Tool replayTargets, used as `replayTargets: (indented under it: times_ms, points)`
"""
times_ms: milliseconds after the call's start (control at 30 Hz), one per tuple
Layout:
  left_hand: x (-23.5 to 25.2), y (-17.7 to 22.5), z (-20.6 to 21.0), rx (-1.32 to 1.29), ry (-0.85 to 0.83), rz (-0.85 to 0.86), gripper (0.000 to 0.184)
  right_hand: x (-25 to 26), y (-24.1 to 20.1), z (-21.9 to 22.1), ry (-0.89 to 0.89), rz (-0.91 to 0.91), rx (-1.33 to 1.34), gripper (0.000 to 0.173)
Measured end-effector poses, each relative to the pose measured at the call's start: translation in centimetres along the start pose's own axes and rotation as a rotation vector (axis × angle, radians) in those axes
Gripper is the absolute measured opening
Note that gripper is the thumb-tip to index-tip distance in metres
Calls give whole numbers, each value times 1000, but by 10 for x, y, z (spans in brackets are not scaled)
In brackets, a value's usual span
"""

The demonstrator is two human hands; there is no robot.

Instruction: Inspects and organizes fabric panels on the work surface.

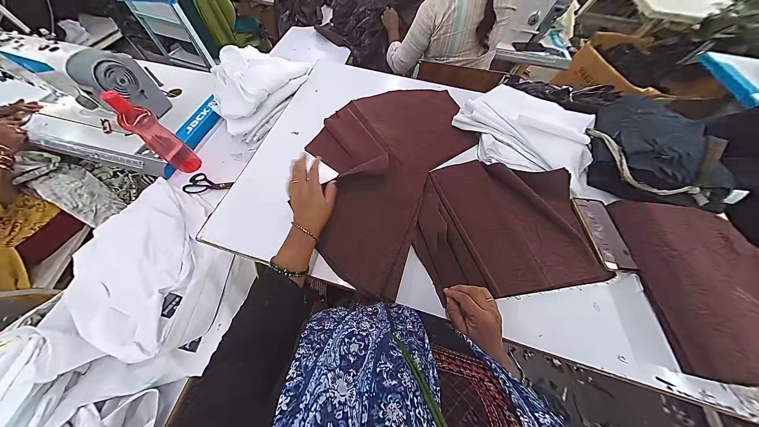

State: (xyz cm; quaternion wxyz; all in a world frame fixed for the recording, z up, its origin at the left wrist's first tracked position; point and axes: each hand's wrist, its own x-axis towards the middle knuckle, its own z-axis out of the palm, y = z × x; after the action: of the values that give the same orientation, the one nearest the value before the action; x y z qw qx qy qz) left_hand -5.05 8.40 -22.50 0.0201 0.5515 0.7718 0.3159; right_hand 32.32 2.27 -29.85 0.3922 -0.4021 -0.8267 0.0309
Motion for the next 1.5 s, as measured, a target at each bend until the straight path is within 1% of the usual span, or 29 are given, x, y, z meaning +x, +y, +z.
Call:
replayTargets:
  times_ms: [33, 67, 100, 133, 167, 200, 233, 300, 400, 467, 500, 567, 667, 733, 767, 833, 900, 967, 1033, 1100, 1133, 1200, 1267, 1300, 1333, 1367, 1400, 1433, 1500]
  points:
    - [-7, 18, -2, -56, -46, 119, 49, 1, -1, 0, -6, 5, -3, 32]
    - [-18, 39, -1, -99, -181, 212, 46, 0, -2, -1, -16, 14, -7, 33]
    - [-32, 61, 4, -104, -333, 276, 49, 0, -4, -2, -22, 21, -11, 32]
    - [-44, 81, 10, -68, -498, 300, 55, -1, -5, -2, -29, 26, -16, 32]
    - [-51, 98, 15, -8, -658, 280, 60, 0, -5, -3, -32, 27, -21, 32]
    - [-54, 108, 21, 58, -765, 256, 60, 0, -4, -2, -30, 28, -24, 32]
    - [-54, 112, 26, 109, -805, 246, 53, 0, -4, -2, -25, 32, -21, 32]
    - [-48, 111, 27, 118, -820, 240, 39, 1, -8, -3, -3, 45, 4, 32]
    - [-35, 93, 26, -29, -815, 239, 34, 12, -27, -1, 27, 58, 123, 29]
    - [-26, 73, 24, -280, -766, 167, 32, 28, -48, 6, -56, 143, 228, 29]
    - [-22, 62, 21, -451, -703, 100, 30, 38, -59, 9, -153, 258, 301, 35]
    - [-16, 39, 2, -748, -495, -69, 25, 63, -72, 16, -361, 501, 410, 54]
    - [-5, -10, -56, -904, -200, -264, 28, 91, -77, 30, -504, 603, 359, 68]
    - [-5, -47, -91, -940, -55, -350, 22, 101, -81, 36, -567, 618, 286, 73]
    - [-7, -65, -106, -903, -27, -391, 20, 105, -83, 39, -570, 625, 275, 74]
    - [-12, -101, -123, -757, -50, -513, 19, 108, -83, 45, -505, 627, 313, 75]
    - [-17, -145, -118, -613, -105, -635, 16, 108, -80, 54, -411, 644, 417, 78]
    - [-24, -177, -113, -461, -155, -672, 28, 109, -77, 62, -319, 718, 586, 85]
    - [-27, -182, -115, -255, -122, -569, 41, 113, -78, 65, -222, 779, 770, 86]
    - [-30, -170, -113, -96, -59, -374, 52, 117, -81, 60, -86, 752, 879, 73]
    - [-31, -159, -109, -62, -53, -262, 52, 121, -83, 55, -9, 719, 898, 65]
    - [-35, -129, -94, -38, -152, -59, 51, 130, -85, 38, 113, 632, 888, 53]
    - [-41, -96, -76, -17, -359, 75, 60, 139, -82, 19, 189, 548, 851, 47]
    - [-42, -84, -67, 17, -461, 106, 62, 142, -78, 11, 216, 518, 823, 46]
    - [-41, -78, -59, 57, -533, 122, 58, 145, -74, 5, 225, 502, 783, 45]
    - [-42, -77, -52, 79, -535, 148, 47, 147, -67, 1, 212, 504, 727, 44]
    - [-42, -81, -47, 73, -494, 178, 38, 147, -61, -1, 170, 532, 640, 44]
    - [-44, -86, -45, 34, -434, 212, 33, 146, -55, -1, 101, 575, 511, 42]
    - [-51, -97, -47, -125, -331, 239, 31, 137, -47, 1, -50, 620, 194, 39]
